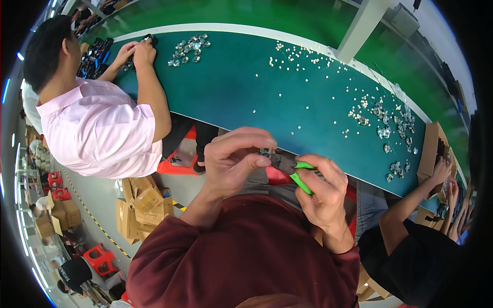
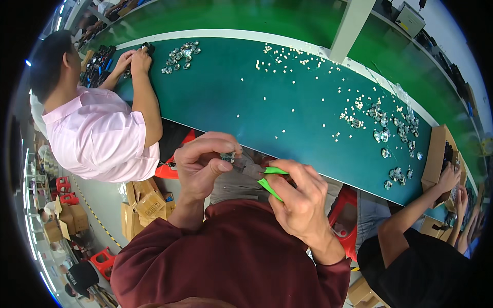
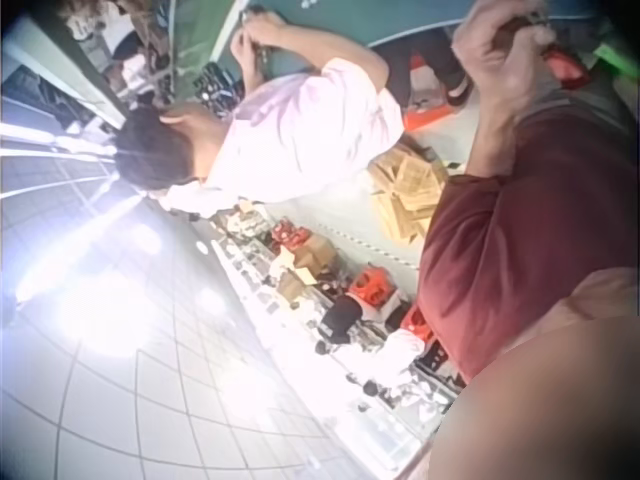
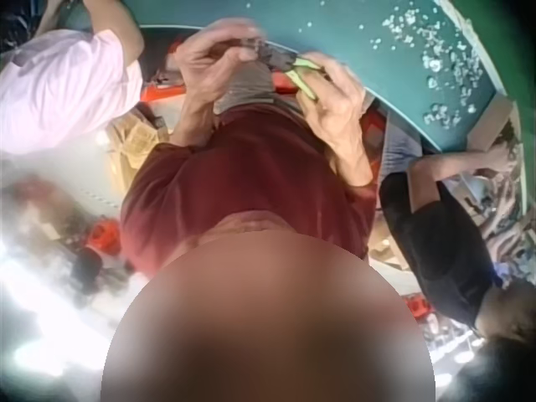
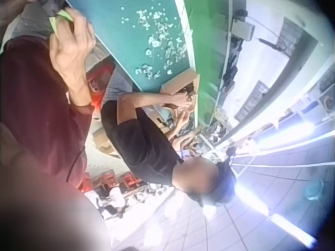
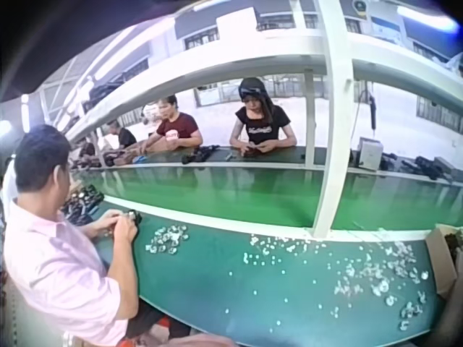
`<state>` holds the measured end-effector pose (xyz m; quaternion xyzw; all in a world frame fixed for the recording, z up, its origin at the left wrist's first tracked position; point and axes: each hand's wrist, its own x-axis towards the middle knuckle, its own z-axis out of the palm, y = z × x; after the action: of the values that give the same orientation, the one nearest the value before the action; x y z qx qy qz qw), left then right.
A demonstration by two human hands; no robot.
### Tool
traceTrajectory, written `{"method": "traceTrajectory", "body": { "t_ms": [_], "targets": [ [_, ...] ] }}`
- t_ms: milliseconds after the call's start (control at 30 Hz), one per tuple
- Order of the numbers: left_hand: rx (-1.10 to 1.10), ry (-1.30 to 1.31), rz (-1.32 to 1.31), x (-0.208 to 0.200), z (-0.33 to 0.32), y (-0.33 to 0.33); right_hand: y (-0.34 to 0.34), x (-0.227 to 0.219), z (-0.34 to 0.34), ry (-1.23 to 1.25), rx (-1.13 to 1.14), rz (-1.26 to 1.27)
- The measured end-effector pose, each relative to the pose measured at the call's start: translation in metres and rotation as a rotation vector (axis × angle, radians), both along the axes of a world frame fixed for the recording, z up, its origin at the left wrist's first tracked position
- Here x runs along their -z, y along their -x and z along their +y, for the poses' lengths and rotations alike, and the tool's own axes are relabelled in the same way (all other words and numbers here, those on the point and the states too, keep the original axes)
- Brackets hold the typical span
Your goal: Using wire cutters to clip and sort electronic components on an assembly line.
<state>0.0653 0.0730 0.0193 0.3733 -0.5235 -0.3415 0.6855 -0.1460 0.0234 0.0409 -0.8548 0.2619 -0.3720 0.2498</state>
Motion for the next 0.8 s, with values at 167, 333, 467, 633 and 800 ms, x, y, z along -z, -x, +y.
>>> {"method": "traceTrajectory", "body": {
  "t_ms": [167,333,467,633,800],
  "targets": [
    [0.085,-0.025,0.245,-0.002,0.003,0.019,0.003,0.005,0.006,-0.029,0.015,0.021],
    [0.048,-0.043,0.054,0.007,0.003,0.004,0.001,0.010,0.005,-0.019,0.016,-0.001],
    [0.041,-0.059,0.010,0.006,0.002,0.000,-0.002,0.013,0.004,-0.021,0.027,-0.017],
    [0.037,-0.063,0.001,0.004,0.002,-0.002,-0.002,0.015,0.003,-0.045,0.020,-0.018],
    [0.023,-0.060,0.004,0.005,0.002,-0.002,-0.002,0.013,0.002,-0.042,0.019,-0.011]
  ]
}}
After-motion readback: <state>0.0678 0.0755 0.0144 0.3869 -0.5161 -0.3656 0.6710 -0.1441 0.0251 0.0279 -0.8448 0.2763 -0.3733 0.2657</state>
